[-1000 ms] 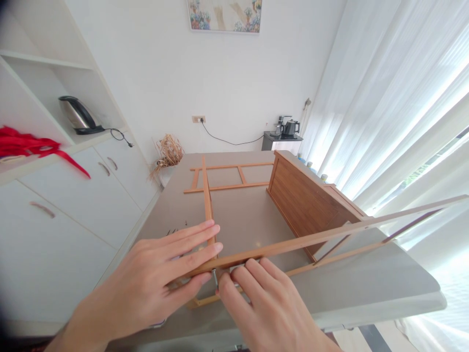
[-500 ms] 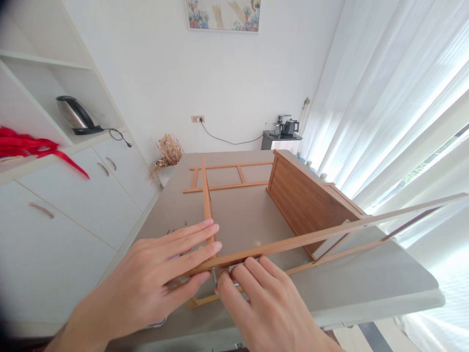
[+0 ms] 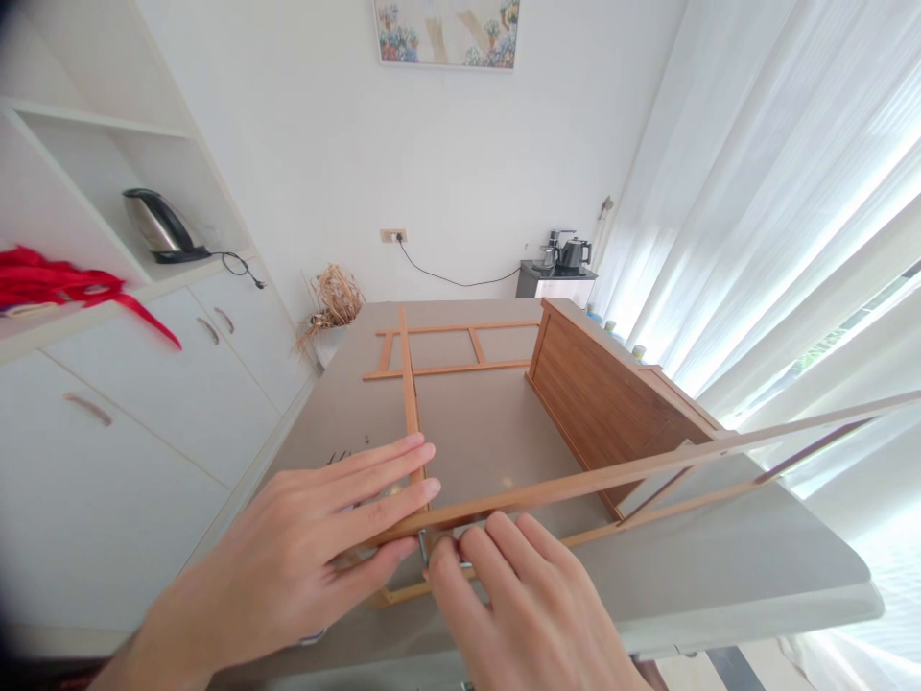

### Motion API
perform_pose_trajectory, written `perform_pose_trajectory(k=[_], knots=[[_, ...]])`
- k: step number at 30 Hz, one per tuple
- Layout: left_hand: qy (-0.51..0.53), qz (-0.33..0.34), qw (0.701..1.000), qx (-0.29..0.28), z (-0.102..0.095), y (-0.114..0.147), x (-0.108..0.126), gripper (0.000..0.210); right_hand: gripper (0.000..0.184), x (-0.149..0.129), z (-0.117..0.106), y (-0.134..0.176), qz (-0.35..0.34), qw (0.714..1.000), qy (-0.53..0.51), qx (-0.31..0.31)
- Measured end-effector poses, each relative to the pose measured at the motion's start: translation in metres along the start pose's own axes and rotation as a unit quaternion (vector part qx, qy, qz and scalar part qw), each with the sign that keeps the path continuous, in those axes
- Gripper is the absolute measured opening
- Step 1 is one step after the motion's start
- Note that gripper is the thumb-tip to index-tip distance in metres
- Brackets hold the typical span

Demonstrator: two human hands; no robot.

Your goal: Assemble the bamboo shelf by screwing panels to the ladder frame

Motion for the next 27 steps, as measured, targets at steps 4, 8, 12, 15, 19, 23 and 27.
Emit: perform_pose_trajectory(k=[4, 8, 12, 15, 19, 23, 27], knots=[[0.000, 0.000, 1.000, -0.001, 0.000, -0.001, 0.000, 0.033, 0.027, 0.001, -0.003, -0.002, -0.002, 1.000, 0.019, -0.012], [-0.003, -0.001, 1.000, -0.002, 0.000, -0.001, 0.000, 0.033, 0.027, 0.001, -0.007, -0.003, -0.006, 1.000, 0.027, -0.007], [-0.005, -0.001, 1.000, -0.001, 0.001, 0.000, -0.001, 0.034, 0.028, 0.002, -0.006, 0.001, -0.004, 0.999, 0.030, -0.011], [-0.008, -0.001, 1.000, -0.001, 0.001, 0.001, -0.001, 0.034, 0.028, -0.001, -0.003, 0.002, -0.008, 1.000, 0.023, -0.016], [-0.011, 0.001, 1.000, 0.004, -0.001, 0.002, 0.000, 0.033, 0.023, -0.002, 0.004, -0.001, 0.031, 0.999, -0.041, -0.005], [-0.008, 0.005, 1.000, 0.006, -0.001, 0.000, 0.001, 0.032, 0.029, -0.001, 0.017, -0.001, 0.107, 0.978, -0.176, -0.008], [-0.010, 0.009, 1.000, 0.009, 0.000, 0.001, 0.000, 0.033, 0.028, -0.002, 0.040, 0.004, 0.226, 0.884, -0.393, -0.114]])
Point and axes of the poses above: each hand's wrist, its own y-axis away from the middle knuckle, its own z-axis out of the palm, x = y × z, the point moved 7 cm from there along -y, towards the middle knuckle, and after that the axes turned 12 degrees about y, right-handed, at the moved point
